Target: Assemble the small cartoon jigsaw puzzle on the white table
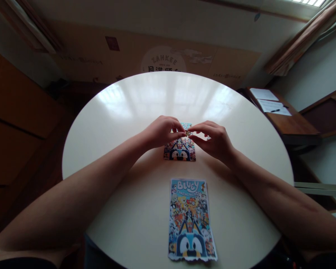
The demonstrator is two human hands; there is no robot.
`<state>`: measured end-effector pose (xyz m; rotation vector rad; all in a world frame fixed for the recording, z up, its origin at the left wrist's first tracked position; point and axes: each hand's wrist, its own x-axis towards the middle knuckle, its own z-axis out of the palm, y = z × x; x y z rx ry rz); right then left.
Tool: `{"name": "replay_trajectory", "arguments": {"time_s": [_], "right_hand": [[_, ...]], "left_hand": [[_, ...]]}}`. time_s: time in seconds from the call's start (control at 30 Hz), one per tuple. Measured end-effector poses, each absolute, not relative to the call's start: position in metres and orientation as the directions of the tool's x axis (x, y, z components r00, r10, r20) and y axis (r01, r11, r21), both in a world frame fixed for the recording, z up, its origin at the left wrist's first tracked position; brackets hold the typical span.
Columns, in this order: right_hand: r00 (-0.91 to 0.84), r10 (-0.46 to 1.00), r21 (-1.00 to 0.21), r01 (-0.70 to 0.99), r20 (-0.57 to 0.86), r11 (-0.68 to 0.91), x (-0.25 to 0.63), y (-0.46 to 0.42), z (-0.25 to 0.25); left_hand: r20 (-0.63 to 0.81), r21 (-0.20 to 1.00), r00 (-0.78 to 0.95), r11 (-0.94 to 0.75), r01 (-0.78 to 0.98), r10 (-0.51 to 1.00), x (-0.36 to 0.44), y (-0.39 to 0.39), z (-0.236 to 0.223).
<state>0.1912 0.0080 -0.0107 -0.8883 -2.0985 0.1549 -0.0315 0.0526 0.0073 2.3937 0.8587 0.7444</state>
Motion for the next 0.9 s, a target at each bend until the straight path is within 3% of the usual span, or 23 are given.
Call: {"name": "replay_trajectory", "arguments": {"time_s": [0.27,0.57,0.73,0.9], "right_hand": [[-0.385,0.698,-0.435,0.574,0.604,0.693,0.192,0.008,-0.012],[-0.396,0.664,-0.413,0.552,0.634,0.724,0.192,0.009,-0.012],[-0.393,0.665,-0.424,0.542,0.635,0.726,0.192,0.009,-0.013],[-0.399,0.684,-0.436,0.552,0.611,0.711,0.192,0.010,-0.015]], "left_hand": [[0.307,0.642,0.636,-0.647,0.410,0.708,-0.032,0.052,0.007],[0.290,0.674,0.646,-0.630,0.386,0.706,-0.031,0.053,0.005],[0.280,0.555,0.676,-0.690,0.465,0.681,-0.045,0.058,0.016],[0.372,0.440,0.507,-0.629,0.641,0.778,-0.072,0.074,0.024]]}}
